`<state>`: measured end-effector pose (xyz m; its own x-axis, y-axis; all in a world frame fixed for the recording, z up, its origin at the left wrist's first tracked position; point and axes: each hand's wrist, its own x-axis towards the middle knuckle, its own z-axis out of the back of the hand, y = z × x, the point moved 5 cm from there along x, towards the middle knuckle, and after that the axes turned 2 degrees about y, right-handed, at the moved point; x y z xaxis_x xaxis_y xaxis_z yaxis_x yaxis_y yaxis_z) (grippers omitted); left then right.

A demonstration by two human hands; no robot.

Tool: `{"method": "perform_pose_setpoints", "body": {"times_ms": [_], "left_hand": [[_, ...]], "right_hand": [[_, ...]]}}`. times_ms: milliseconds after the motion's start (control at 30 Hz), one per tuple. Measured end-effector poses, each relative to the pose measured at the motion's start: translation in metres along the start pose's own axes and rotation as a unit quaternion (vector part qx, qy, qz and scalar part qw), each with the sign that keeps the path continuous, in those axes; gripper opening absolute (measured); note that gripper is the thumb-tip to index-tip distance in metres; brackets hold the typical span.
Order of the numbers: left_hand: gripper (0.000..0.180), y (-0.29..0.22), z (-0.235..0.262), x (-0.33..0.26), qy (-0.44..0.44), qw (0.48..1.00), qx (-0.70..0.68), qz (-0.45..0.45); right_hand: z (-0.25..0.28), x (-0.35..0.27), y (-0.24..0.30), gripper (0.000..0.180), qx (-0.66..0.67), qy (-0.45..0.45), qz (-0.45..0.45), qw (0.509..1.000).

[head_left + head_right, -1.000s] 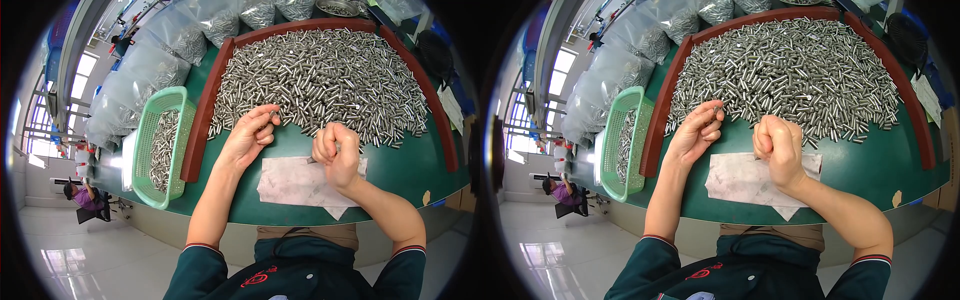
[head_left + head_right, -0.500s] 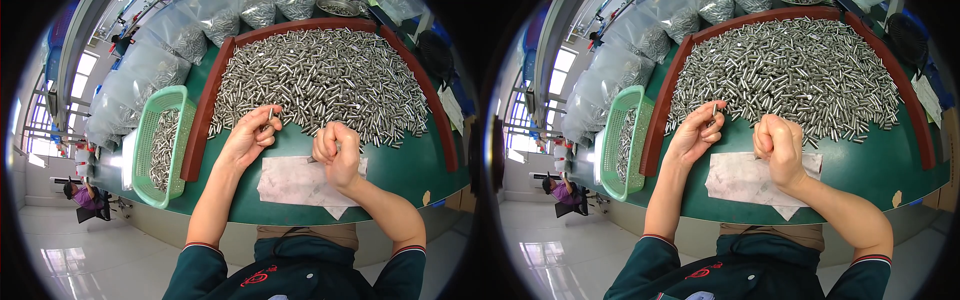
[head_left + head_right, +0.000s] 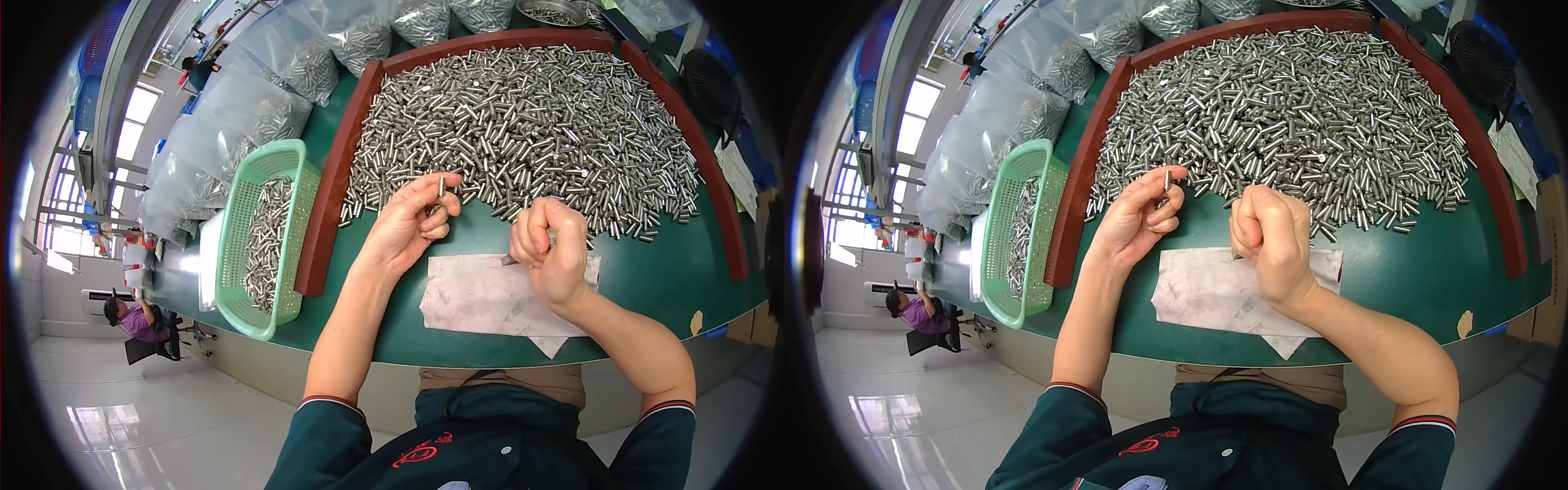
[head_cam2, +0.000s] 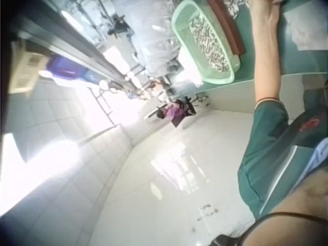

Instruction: Inserting small metal pins into cylindrical components using a handheld tool at a manufacturing workstation.

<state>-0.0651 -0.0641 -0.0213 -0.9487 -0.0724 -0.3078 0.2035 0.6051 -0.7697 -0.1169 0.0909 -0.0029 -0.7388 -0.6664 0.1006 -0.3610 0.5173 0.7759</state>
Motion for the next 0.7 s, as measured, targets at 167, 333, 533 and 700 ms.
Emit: {"method": "perform_pose_setpoints", "body": {"times_ms": [167,333,533,700], "left_hand": [[0.021,0.0,0.0,-0.001,-0.014,1.0,-0.003,0.004],[0.023,-0.005,0.004,0.0,-0.078,0.991,0.091,-0.063],[0.013,-0.009,-0.024,-0.002,-0.162,0.712,0.644,-0.228],[0.014,-0.007,-0.03,0.001,-0.163,0.67,0.687,-0.23]], "right_hand": [[0.0,0.0,0.0,0.034,0.0,0.0,0.0,1.0],[0.001,0.0,0.001,0.035,0.0,0.001,0.002,1.0],[0.0,0.0,0.001,0.035,0.005,0.003,-0.001,1.0],[0.0,0.0,0.001,0.036,0.002,0.0,0.0,1.0]]}}
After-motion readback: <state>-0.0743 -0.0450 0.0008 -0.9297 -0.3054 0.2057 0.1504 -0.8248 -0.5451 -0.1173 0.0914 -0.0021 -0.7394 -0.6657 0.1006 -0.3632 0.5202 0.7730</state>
